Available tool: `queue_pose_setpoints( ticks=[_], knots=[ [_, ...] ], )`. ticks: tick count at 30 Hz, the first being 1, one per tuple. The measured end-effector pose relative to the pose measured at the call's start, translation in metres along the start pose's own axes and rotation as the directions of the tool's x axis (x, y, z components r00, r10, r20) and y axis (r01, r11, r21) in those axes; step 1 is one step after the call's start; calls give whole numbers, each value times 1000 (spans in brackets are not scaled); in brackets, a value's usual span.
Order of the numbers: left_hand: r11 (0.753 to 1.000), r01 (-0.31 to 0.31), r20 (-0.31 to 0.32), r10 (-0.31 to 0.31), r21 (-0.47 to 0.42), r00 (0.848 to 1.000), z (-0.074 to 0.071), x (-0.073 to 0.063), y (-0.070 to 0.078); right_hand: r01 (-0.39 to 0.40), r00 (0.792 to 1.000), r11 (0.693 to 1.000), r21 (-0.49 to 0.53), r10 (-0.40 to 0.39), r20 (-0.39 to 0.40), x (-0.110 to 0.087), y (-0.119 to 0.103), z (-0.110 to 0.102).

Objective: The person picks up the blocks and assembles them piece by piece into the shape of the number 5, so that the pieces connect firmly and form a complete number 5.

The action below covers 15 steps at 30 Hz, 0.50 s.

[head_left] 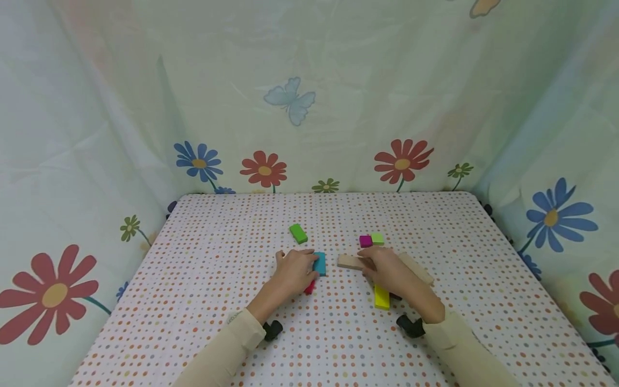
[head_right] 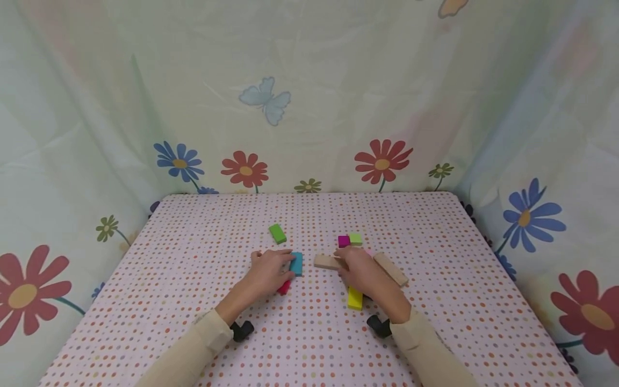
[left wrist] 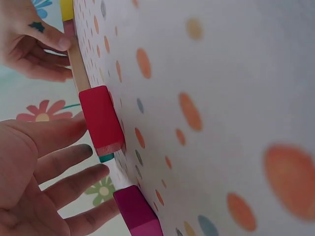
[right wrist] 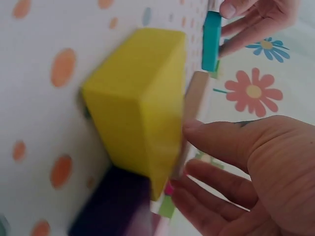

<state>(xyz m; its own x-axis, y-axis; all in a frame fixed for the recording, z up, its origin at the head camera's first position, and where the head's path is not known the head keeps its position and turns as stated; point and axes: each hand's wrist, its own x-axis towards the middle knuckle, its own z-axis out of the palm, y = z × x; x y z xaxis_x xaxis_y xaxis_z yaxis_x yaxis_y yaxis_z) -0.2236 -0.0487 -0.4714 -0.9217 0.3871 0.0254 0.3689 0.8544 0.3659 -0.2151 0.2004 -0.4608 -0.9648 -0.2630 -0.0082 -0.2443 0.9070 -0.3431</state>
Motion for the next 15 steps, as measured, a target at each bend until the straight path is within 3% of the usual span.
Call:
queue_pose_setpoints(
  ticks=[5,15],
  knots=[
    [999,1,-7,-1,-32,1000,-3,-2,1,1,999,999,-50,-3,-50,0,3,-4],
    [1000,-8,2,8,-23,1000,-3,-2,1,2,999,999,-50,-4,-36,2,7,-2]
  ],
)
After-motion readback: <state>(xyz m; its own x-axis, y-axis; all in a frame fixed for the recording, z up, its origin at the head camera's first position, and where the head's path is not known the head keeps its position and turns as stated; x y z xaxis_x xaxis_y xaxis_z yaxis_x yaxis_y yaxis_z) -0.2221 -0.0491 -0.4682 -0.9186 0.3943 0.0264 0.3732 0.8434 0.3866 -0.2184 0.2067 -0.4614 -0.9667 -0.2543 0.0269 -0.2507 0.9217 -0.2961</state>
